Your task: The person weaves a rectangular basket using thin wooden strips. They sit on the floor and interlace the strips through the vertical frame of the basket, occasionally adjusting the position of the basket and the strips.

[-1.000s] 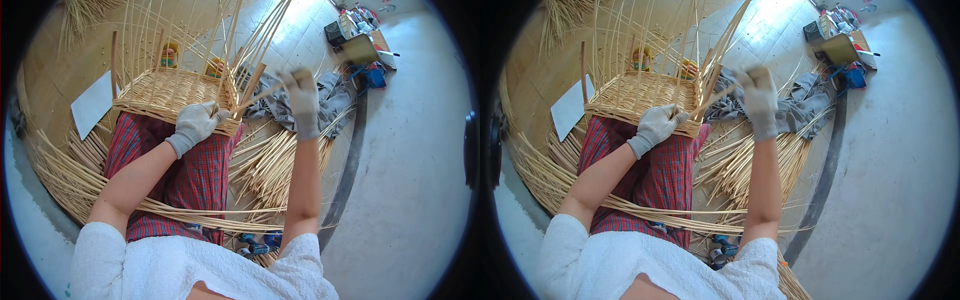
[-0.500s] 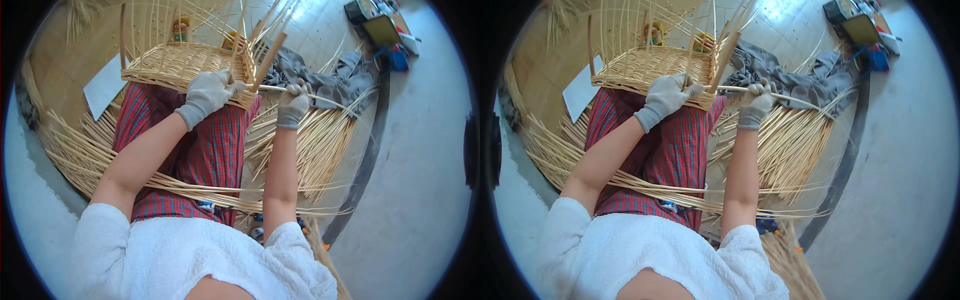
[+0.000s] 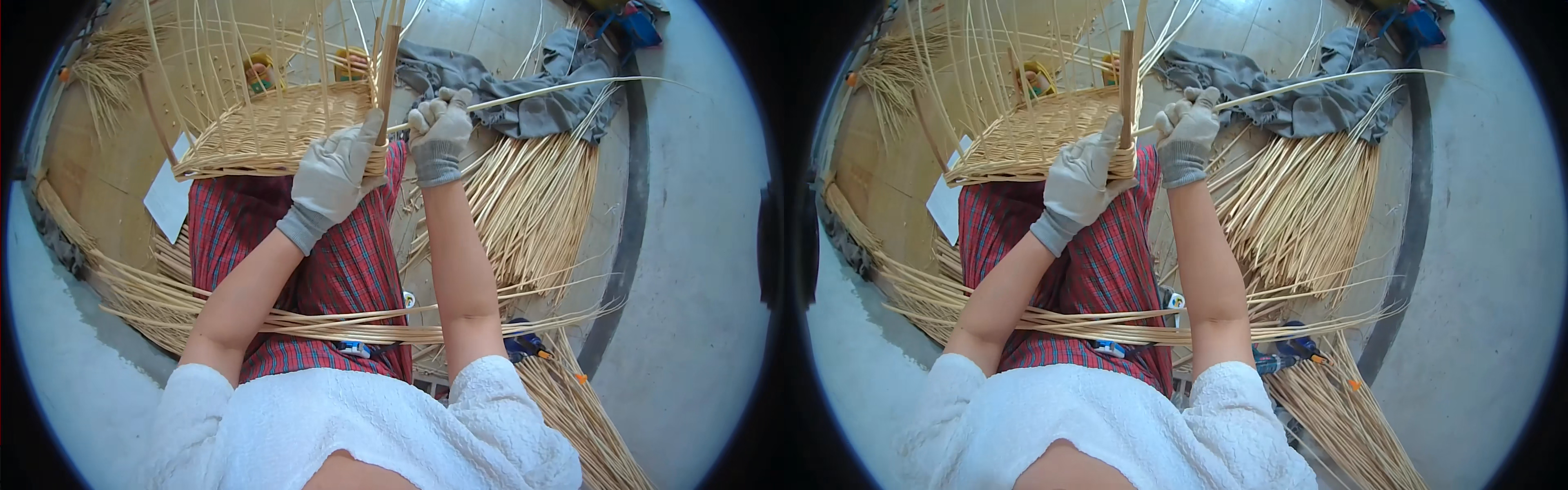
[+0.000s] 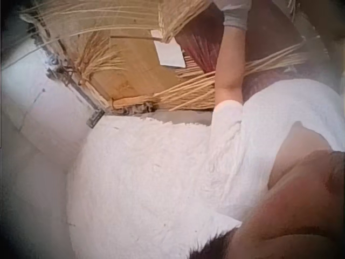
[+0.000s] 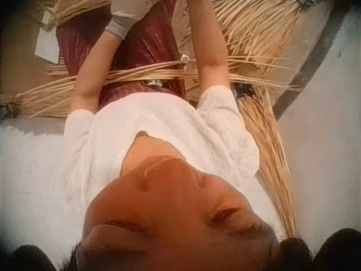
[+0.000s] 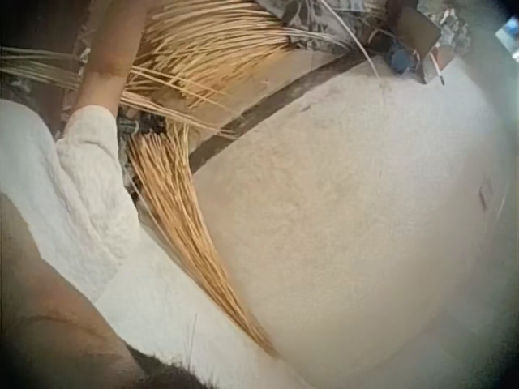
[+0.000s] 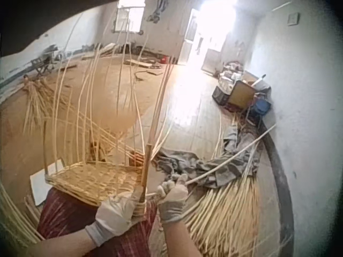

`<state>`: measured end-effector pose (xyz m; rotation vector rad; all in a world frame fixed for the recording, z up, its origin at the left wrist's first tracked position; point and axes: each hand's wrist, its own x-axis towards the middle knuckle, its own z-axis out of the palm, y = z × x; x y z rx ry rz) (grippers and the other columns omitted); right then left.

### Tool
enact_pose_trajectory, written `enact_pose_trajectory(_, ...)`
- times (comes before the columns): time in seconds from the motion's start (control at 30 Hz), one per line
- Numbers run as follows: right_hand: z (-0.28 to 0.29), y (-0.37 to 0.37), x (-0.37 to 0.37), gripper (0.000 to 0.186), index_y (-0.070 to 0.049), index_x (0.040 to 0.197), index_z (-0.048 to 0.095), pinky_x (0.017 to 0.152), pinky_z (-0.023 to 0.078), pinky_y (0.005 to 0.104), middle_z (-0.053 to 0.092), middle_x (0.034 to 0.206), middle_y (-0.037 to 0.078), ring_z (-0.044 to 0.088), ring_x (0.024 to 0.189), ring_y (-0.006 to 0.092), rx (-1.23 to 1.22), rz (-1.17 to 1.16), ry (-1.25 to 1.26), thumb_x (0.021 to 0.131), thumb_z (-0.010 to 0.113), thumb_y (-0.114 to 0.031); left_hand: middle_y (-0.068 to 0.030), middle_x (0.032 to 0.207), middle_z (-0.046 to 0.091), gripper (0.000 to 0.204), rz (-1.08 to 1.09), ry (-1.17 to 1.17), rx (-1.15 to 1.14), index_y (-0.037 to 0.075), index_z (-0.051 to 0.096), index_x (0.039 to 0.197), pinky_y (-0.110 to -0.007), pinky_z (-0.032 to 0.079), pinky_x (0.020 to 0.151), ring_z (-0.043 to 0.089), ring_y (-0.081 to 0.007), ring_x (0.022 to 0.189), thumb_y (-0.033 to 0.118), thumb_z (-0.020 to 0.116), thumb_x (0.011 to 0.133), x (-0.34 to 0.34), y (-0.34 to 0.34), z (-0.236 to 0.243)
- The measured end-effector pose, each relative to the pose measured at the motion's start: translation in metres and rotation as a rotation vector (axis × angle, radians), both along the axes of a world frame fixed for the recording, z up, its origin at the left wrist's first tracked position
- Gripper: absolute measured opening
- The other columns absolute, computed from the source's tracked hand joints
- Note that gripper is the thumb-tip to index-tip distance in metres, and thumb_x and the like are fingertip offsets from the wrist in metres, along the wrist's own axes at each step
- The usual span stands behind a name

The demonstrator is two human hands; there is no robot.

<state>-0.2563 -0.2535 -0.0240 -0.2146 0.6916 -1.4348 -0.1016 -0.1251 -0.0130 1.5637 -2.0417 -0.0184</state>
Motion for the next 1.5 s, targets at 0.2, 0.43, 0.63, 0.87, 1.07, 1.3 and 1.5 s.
enact_pose_trajectory(0.2, -0.029, 0.021, -0.007, 0.05, -0.008, 0.097, 0.056, 0.039, 0.02, 0.0255, 0.026, 0.053, -0.007, 0.022, 0.044, 0.0082, -0.087, -0.089, -0.133, 0.106, 0.048, -0.056, -0.0107, 0.126, 0.067, 0.108, -0.035, -0.053, 0.018, 0.01, 0.031, 0.162, -0.04, 0.049, 0.095, 0.065, -0.027, 0.112, 0.051, 0.082, 0.077, -0.002, 0.004, -0.008)
enact_pose_trajectory(0.43, 0.006, 0.001, -0.031, 0.079, -0.008, 0.091, 0.066, 0.045, 0.029, 0.0302, 0.034, 0.058, -0.003, 0.029, 0.051, 0.0107, 0.01, -0.038, -0.541, 0.097, 0.031, -0.079, -0.0107, 0.129, 0.066, 0.1, 0.077, -0.089, 0.004, 0.014, 0.033, 0.162, -0.041, 0.044, 0.102, 0.063, -0.0284, 0.117, 0.052, 0.078, 0.081, -0.001, -0.002, -0.009)
enact_pose_trajectory(0.63, 0.007, 0.038, -0.051, 0.073, -0.013, 0.071, 0.053, 0.049, 0.031, 0.0299, 0.024, 0.054, -0.003, 0.026, 0.049, 0.0118, -0.28, -0.017, -0.169, 0.1, 0.03, -0.075, -0.0096, 0.13, 0.065, 0.1, 0.082, -0.03, 0.1, 0.019, 0.033, 0.163, -0.044, 0.042, 0.104, 0.061, -0.0296, 0.119, 0.048, 0.08, 0.08, -0.003, 0.003, -0.008)
enact_pose_trajectory(0.87, 0.035, 0.135, 0.047, 0.038, -0.009, 0.09, 0.066, 0.065, 0.049, 0.0349, 0.058, 0.07, 0.004, 0.058, 0.067, 0.0187, -0.692, -0.31, 0.983, 0.105, 0.058, -0.042, -0.0088, 0.123, 0.064, 0.065, 0.186, 0.103, -0.014, 0.013, 0.056, 0.136, -0.042, 0.045, 0.098, 0.063, -0.0267, 0.115, 0.044, 0.078, 0.084, -0.015, 0.0, -0.019)
enact_pose_trajectory(1.07, 0.051, 0.11, 0.071, 0.039, -0.004, 0.118, 0.069, 0.09, 0.05, 0.034, 0.072, 0.099, 0.006, 0.067, 0.095, 0.0206, -0.622, 0.248, 0.823, 0.087, 0.084, -0.023, -0.0124, 0.126, 0.067, 0.059, 0.389, 0.487, -0.264, 0.009, 0.053, 0.142, -0.041, 0.05, 0.103, 0.063, -0.0229, 0.119, 0.044, 0.066, 0.096, -0.026, -0.016, -0.047)
enact_pose_trajectory(1.3, 0.008, 0.022, 0.058, 0.036, 0.001, 0.098, 0.074, 0.063, 0.046, 0.0254, 0.067, 0.077, -0.002, 0.053, 0.066, 0.007, -0.139, 0.084, 1.13, 0.092, 0.082, -0.034, -0.0096, 0.119, 0.065, 0.042, -0.056, 1.604, 0.02, 0.004, 0.055, 0.137, -0.031, 0.05, 0.101, 0.062, -0.0176, 0.114, 0.016, 0.068, 0.099, 0.012, 0.013, 0.005)
enact_pose_trajectory(1.5, 0.004, 0.032, 0.053, 0.055, -0.001, 0.112, 0.072, 0.07, 0.051, 0.0317, 0.07, 0.08, 0.004, 0.062, 0.073, 0.0128, -0.271, 0.093, 1.411, 0.087, 0.081, -0.049, -0.0069, 0.093, 0.072, 0.039, 0.342, 1.662, 0.325, 0.003, 0.065, 0.105, -0.028, 0.062, 0.079, 0.072, -0.0157, 0.084, 0.03, 0.086, 0.087, 0.103, -0.011, -0.01)
